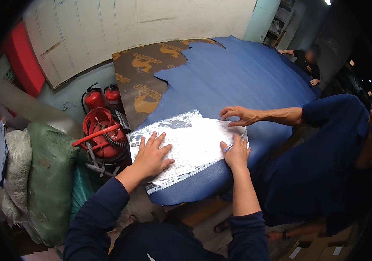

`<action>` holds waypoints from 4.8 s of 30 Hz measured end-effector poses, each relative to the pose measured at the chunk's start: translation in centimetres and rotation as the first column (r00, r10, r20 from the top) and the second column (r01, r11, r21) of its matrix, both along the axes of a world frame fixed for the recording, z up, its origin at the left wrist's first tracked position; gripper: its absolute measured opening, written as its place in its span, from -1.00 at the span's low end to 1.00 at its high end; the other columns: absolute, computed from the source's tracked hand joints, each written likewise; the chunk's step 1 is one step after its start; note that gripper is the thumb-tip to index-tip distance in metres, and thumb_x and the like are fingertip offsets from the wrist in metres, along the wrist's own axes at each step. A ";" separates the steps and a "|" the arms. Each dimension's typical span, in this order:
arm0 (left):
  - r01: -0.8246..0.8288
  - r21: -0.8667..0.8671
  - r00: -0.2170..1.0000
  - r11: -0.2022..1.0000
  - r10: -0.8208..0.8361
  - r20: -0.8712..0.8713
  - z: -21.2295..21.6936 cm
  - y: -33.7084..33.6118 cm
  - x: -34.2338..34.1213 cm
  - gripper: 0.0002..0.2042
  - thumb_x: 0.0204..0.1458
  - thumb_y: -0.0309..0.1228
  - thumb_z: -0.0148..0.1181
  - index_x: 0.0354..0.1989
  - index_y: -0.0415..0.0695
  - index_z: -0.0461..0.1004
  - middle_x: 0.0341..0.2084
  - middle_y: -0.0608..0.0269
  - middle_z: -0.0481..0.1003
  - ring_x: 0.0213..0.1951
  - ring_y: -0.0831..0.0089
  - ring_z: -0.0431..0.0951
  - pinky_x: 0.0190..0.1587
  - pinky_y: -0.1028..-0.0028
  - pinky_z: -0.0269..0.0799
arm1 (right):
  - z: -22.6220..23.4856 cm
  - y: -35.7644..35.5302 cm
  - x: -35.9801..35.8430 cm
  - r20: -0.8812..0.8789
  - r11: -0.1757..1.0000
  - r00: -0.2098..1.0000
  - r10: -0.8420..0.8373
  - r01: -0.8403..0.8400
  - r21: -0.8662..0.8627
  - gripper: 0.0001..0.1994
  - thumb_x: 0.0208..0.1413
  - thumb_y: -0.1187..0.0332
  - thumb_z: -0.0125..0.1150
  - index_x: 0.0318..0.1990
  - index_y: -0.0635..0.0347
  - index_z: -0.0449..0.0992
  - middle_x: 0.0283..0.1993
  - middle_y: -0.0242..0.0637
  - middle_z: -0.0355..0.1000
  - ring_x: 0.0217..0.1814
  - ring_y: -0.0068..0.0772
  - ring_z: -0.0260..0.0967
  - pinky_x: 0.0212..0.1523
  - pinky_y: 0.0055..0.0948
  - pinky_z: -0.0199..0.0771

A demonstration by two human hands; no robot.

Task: The person writes on a clipboard with a pen, then moves to a table to handle and sort multiple printed forms. They flip through the forms, place some on the table, and continue writing on the clipboard while standing in a warehouse area.

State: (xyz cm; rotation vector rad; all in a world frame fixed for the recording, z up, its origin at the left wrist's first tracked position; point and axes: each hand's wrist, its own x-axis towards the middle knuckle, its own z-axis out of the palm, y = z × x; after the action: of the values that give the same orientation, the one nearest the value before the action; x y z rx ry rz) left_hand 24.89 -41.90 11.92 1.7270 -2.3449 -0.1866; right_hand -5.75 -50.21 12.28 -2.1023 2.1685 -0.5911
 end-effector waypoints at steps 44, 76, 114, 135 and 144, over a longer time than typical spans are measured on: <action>0.274 0.343 0.949 0.898 -0.196 -0.245 1.3 -15.1 12.9 -0.44 -0.25 -0.09 0.55 -0.19 -0.26 0.50 -0.29 -0.14 0.60 -0.17 -0.06 0.62 -0.11 0.10 0.51 | -2.6 4.5 24.5 0.119 0.984 0.993 0.015 0.006 -0.178 -0.40 -0.06 0.34 0.42 0.18 0.20 0.37 0.31 0.07 0.31 0.33 0.15 0.21 0.29 0.01 0.15; 0.293 -0.268 0.909 0.918 -0.354 -0.221 -4.5 -17.7 22.2 -0.59 -0.06 -0.14 0.37 -0.06 -0.07 0.57 0.01 0.21 0.49 0.16 0.19 0.38 0.29 -0.01 0.13 | -1.6 -5.8 32.8 0.666 0.924 0.642 0.380 -0.299 -0.238 -0.75 0.30 0.48 0.10 0.05 0.45 0.48 -0.10 -0.03 0.59 0.00 -0.32 0.56 0.06 -0.44 0.50; 0.416 -0.075 0.909 0.906 -0.416 0.027 -2.4 -12.4 18.5 -0.20 -0.07 0.18 0.28 0.16 -0.30 0.38 0.24 -0.18 0.32 0.27 -0.14 0.29 0.34 -0.13 0.09 | -6.9 -10.1 30.1 0.796 0.960 0.546 0.261 -0.237 -0.152 -0.94 0.09 0.52 0.26 -0.35 0.35 0.58 -0.53 -0.40 0.50 -0.53 -0.68 0.37 -0.51 -0.60 0.37; 0.422 -0.122 0.906 0.898 -0.424 0.011 -2.4 -12.6 18.4 -0.21 -0.10 0.16 0.32 0.11 -0.32 0.44 0.17 -0.18 0.37 0.22 -0.15 0.35 0.31 -0.10 0.16 | -7.5 -10.4 29.8 0.697 0.954 0.653 0.297 -0.179 -0.238 -0.94 0.01 0.50 0.27 -0.44 0.31 0.59 -0.64 -0.39 0.44 -0.62 -0.64 0.34 -0.58 -0.56 0.33; 0.428 -0.054 0.903 0.902 -0.425 0.053 -2.2 -12.6 18.4 -0.20 -0.04 0.18 0.25 0.18 -0.30 0.38 0.24 -0.18 0.31 0.27 -0.16 0.29 0.33 -0.09 0.12 | -7.4 -10.5 30.1 0.687 0.951 0.666 0.292 -0.125 -0.283 -0.93 0.01 0.50 0.26 -0.44 0.32 0.59 -0.64 -0.37 0.46 -0.63 -0.62 0.36 -0.58 -0.54 0.35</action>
State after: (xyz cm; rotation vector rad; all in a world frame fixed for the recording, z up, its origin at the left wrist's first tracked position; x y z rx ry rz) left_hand 43.28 -54.46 9.69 1.1730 -2.6977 -0.1450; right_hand 24.38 -60.74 4.90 -1.7056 1.4313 -1.3930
